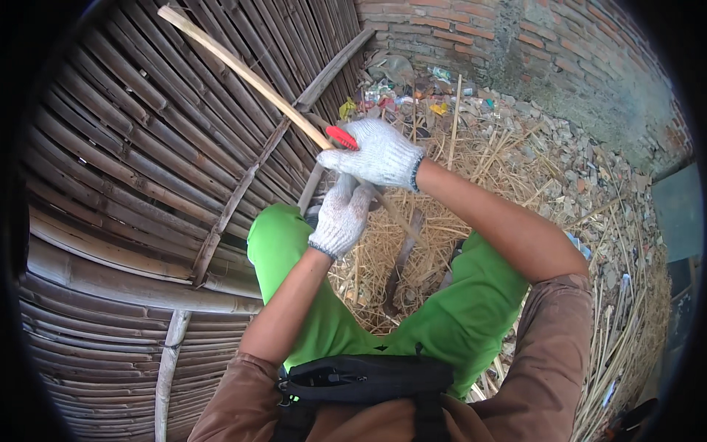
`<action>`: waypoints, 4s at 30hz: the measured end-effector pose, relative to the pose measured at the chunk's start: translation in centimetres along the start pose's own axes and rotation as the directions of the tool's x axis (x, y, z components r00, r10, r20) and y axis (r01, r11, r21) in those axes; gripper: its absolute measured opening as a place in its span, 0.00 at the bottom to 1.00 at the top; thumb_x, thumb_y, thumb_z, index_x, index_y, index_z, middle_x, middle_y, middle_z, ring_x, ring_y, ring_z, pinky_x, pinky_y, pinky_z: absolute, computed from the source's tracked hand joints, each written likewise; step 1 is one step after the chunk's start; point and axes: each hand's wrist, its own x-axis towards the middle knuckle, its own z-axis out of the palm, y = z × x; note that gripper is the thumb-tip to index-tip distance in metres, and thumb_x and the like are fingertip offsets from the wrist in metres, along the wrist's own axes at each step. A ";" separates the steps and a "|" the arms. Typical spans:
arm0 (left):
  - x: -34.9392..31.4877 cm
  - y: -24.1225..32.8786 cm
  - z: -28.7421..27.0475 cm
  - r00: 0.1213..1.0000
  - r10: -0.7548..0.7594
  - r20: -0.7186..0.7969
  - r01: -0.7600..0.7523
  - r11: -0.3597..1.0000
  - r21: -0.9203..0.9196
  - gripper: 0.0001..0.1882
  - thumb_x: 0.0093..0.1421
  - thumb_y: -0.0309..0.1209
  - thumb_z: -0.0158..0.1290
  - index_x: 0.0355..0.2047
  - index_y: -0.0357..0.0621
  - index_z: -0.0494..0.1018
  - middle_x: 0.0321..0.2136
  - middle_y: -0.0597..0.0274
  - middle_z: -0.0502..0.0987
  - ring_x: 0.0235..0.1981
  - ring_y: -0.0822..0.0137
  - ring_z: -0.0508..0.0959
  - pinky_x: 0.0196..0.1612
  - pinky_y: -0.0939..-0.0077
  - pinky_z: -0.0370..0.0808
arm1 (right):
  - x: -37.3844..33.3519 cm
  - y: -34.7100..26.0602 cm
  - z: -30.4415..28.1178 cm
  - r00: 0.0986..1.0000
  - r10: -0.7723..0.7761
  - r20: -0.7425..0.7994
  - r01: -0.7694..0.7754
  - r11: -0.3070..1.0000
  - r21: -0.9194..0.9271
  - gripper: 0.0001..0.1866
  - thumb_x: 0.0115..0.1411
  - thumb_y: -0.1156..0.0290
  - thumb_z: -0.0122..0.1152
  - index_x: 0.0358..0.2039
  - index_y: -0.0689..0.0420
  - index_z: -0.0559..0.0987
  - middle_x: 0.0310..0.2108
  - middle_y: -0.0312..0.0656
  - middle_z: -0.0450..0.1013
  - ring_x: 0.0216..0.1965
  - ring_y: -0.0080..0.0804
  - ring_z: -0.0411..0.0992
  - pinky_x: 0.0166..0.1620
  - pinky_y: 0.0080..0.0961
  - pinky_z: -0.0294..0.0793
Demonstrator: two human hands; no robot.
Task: The person shaves a thin bamboo stick using a small knife while holding it with gloved hands, then switches to a larger curved blade to split a longer bamboo piece into strips.
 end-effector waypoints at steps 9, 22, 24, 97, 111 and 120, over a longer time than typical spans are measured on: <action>-0.7 1.3 0.1 0.966 -0.100 0.239 0.143 0.975 -0.169 0.13 0.76 0.27 0.43 0.56 0.36 0.70 0.48 0.54 0.80 0.49 0.62 0.83 0.51 0.64 0.86 | -1.3 -0.3 -0.9 0.998 0.037 0.044 -0.039 0.998 0.055 0.29 0.64 0.40 0.66 0.37 0.59 0.85 0.28 0.46 0.83 0.32 0.42 0.83 0.41 0.40 0.81; -1.2 2.1 -0.3 0.958 -0.113 0.262 0.164 0.970 -0.180 0.13 0.77 0.28 0.42 0.57 0.41 0.72 0.48 0.58 0.82 0.50 0.66 0.82 0.53 0.68 0.83 | -1.5 -0.7 -1.2 0.998 0.050 0.049 -0.052 0.998 0.044 0.29 0.62 0.40 0.68 0.38 0.58 0.85 0.27 0.42 0.82 0.30 0.35 0.81 0.39 0.36 0.80; -1.4 2.5 -0.2 0.957 -0.122 0.263 0.180 0.961 -0.209 0.14 0.76 0.28 0.42 0.57 0.40 0.71 0.48 0.58 0.82 0.50 0.66 0.82 0.53 0.68 0.83 | -1.6 -0.5 -1.1 0.998 0.035 0.058 -0.036 0.999 0.015 0.26 0.66 0.43 0.64 0.39 0.57 0.85 0.29 0.41 0.85 0.31 0.37 0.84 0.41 0.36 0.82; -3.8 4.9 -4.9 0.910 -0.332 0.249 0.410 0.816 -0.409 0.09 0.77 0.35 0.49 0.45 0.44 0.73 0.28 0.69 0.73 0.16 0.80 0.65 0.17 0.83 0.59 | -4.5 3.3 0.8 0.988 -0.045 0.148 0.127 0.783 -0.609 0.27 0.70 0.37 0.56 0.41 0.51 0.83 0.30 0.53 0.81 0.32 0.57 0.82 0.35 0.55 0.80; -1.6 6.6 -4.7 0.926 -0.282 0.249 0.374 0.766 -0.523 0.09 0.77 0.35 0.50 0.47 0.44 0.75 0.25 0.69 0.74 0.16 0.78 0.68 0.17 0.80 0.63 | -2.7 4.0 -1.1 0.984 -0.180 -0.007 0.123 0.701 -0.702 0.34 0.69 0.30 0.49 0.35 0.49 0.84 0.30 0.49 0.83 0.33 0.52 0.84 0.38 0.51 0.84; -5.4 6.5 -4.9 0.859 -0.358 0.366 0.506 0.703 -0.499 0.13 0.76 0.35 0.51 0.51 0.38 0.74 0.25 0.71 0.72 0.15 0.80 0.65 0.15 0.83 0.60 | -2.0 12.9 -11.0 0.843 0.257 -0.473 -0.503 0.688 -0.523 0.41 0.74 0.30 0.38 0.48 0.57 0.84 0.43 0.58 0.84 0.47 0.60 0.82 0.53 0.52 0.80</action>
